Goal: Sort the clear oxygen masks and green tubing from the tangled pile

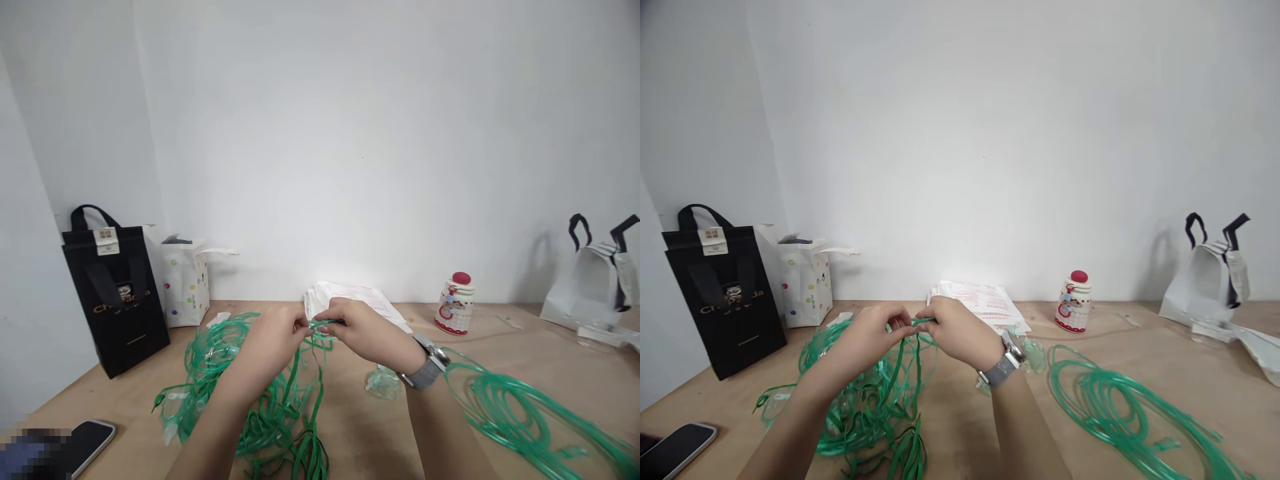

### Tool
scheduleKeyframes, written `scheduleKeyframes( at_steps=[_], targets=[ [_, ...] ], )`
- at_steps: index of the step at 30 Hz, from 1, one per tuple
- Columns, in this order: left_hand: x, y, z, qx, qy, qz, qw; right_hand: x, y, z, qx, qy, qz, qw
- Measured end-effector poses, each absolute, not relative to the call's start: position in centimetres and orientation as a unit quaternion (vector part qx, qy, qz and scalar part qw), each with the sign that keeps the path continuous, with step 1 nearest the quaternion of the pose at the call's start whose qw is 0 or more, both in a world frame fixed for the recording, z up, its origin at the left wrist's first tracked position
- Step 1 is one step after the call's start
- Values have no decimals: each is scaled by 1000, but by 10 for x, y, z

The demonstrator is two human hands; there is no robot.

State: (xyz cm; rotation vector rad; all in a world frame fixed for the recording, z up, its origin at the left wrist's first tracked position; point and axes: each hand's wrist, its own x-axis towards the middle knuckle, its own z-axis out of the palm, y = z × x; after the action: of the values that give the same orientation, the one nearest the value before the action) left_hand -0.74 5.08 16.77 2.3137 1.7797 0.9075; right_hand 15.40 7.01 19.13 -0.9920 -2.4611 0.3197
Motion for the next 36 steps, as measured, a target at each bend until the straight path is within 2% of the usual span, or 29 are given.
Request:
scheduleKeyframes(
  at_steps=[3, 6, 10, 15, 17, 21, 22, 24, 25, 28, 36],
  targets=[
    [-12, 46, 171, 747, 610, 264, 10, 158, 70, 192, -357, -900, 113, 224],
    [-31, 46, 171, 706, 668, 233, -18, 176, 77, 193, -421, -873, 90, 229],
    [-66, 61, 158, 673, 719, 176, 12, 211, 93, 195, -561, -765, 46, 312],
    [-86, 88, 139, 660, 735, 134, 84, 229, 97, 200, -597, -692, 6, 407],
    [-80, 88, 141, 667, 724, 154, 85, 223, 91, 202, -570, -669, 38, 476],
    [-42, 75, 151, 710, 656, 243, 79, 201, 76, 205, -387, -657, 231, 604],
    [-30, 73, 152, 726, 626, 268, 95, 197, 72, 206, -334, -651, 272, 625],
    [-6, 72, 148, 754, 507, 355, 218, 190, 66, 209, -253, -625, 318, 666],
    [3, 74, 144, 751, 487, 355, 269, 188, 64, 210, -225, -606, 321, 692],
    [17, 83, 133, 751, 498, 323, 291, 193, 62, 214, -178, -531, 270, 784],
    [-45, 98, 128, 654, 671, 328, 116, 224, 65, 215, -144, -357, 177, 906]
  ],
)
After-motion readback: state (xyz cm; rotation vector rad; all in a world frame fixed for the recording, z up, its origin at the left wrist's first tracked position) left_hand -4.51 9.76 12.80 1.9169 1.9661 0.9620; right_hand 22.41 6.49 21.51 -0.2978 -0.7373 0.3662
